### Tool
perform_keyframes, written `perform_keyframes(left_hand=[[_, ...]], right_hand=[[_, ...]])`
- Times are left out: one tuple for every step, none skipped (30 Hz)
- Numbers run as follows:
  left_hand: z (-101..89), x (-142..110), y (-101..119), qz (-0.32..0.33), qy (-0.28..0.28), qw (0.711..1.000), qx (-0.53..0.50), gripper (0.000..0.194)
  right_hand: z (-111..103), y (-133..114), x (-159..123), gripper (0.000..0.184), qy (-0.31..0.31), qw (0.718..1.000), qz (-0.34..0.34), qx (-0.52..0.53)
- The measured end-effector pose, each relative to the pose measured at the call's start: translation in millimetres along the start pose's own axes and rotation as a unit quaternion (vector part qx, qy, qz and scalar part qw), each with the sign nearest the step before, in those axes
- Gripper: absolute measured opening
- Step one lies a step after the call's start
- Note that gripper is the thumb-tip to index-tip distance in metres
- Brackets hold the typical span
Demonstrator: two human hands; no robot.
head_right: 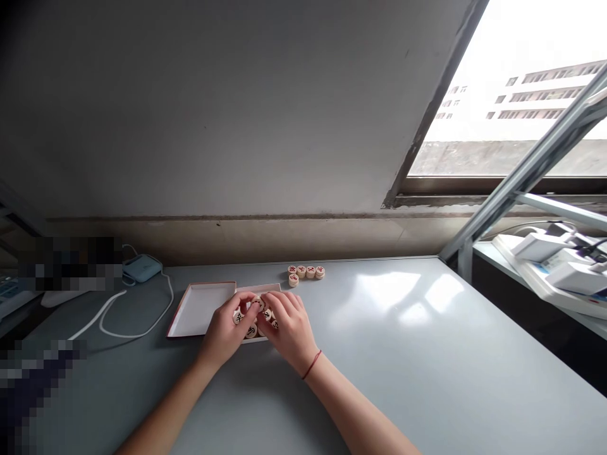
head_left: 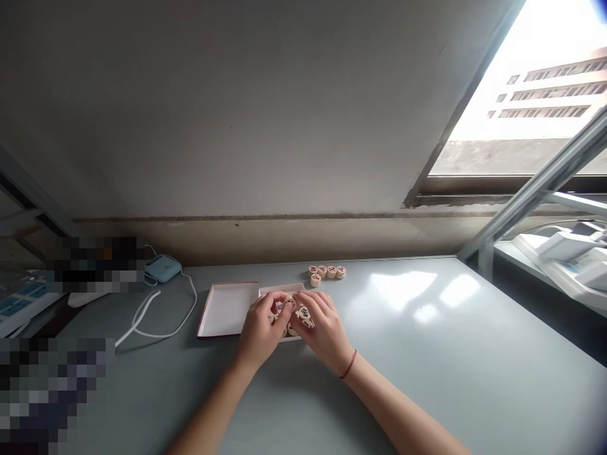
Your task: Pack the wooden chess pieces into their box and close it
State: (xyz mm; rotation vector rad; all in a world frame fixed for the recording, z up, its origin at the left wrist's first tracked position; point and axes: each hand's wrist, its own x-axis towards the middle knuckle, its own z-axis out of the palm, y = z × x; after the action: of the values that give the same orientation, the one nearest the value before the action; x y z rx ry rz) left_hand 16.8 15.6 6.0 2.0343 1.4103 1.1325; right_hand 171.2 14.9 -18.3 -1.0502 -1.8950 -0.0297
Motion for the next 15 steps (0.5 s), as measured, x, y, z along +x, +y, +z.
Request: perform_keyframes(left_hand=[[1.3, -1.3, 0.3, -0.022, 0.003, 0.999, -0.034, 0.019], [2.9, -2.2, -0.7, -0.045, 0.011, 0.997, -0.068, 0.020], [4.7, -2.6, -2.6, -0.065, 0.024, 0.992, -0.103, 0.021], [6.5, -2.5, -5.3, -0.082, 0.042, 0.986, -0.136, 0.022], [8.2, -2.0, -8.5, -0.095, 0.061, 0.979, -0.167, 0.023], [9.4, -1.3, -11.8, -0.103, 0.082, 0.972, -0.193, 0.024], [10.2, -0.5, -15.0, -0.109, 0.100, 0.966, -0.212, 0.025], [10.6, 0.3, -18.0, -0.111, 0.112, 0.962, -0.224, 0.025], [10.7, 1.1, -20.6, -0.113, 0.121, 0.959, -0.229, 0.025], [10.5, 1.7, -22.8, -0.115, 0.128, 0.958, -0.228, 0.024], [10.4, 2.1, -24.4, -0.119, 0.132, 0.958, -0.224, 0.023], [10.2, 2.3, -25.5, -0.123, 0.135, 0.959, -0.218, 0.024], [10.2, 2.3, -26.0, -0.127, 0.136, 0.959, -0.212, 0.025], [10.2, 2.1, -25.9, -0.129, 0.135, 0.960, -0.208, 0.028], [10.2, 1.9, -25.3, -0.130, 0.132, 0.961, -0.205, 0.030]], right_hand=[[-1.3, -0.7, 0.5, 0.018, 0.003, 1.000, -0.001, 0.005], [-2.7, 0.4, 1.0, 0.019, 0.009, 1.000, 0.005, 0.010], [-4.3, 3.5, 1.4, 0.019, 0.017, 1.000, 0.018, 0.011], [-6.1, 8.7, 1.6, 0.019, 0.028, 0.999, 0.039, 0.010], [-7.9, 15.8, 1.5, 0.018, 0.040, 0.997, 0.066, 0.004], [-9.8, 24.6, 0.9, 0.017, 0.050, 0.994, 0.096, -0.006], [-11.6, 34.4, -0.1, 0.015, 0.057, 0.990, 0.127, -0.020], [-13.1, 44.7, -1.7, 0.013, 0.059, 0.985, 0.155, -0.037], [-14.2, 54.9, -3.6, 0.012, 0.053, 0.981, 0.179, -0.056], [-14.7, 64.2, -5.7, 0.012, 0.043, 0.977, 0.198, -0.073], [-14.6, 72.1, -7.9, 0.013, 0.029, 0.973, 0.211, -0.088], [-13.8, 78.3, -9.9, 0.014, 0.015, 0.971, 0.218, -0.100], [-12.5, 82.8, -11.6, 0.015, 0.001, 0.970, 0.220, -0.109], [-10.6, 85.6, -13.0, 0.016, -0.012, 0.969, 0.217, -0.115], [-8.5, 87.0, -13.9, 0.016, -0.022, 0.969, 0.213, -0.121]])
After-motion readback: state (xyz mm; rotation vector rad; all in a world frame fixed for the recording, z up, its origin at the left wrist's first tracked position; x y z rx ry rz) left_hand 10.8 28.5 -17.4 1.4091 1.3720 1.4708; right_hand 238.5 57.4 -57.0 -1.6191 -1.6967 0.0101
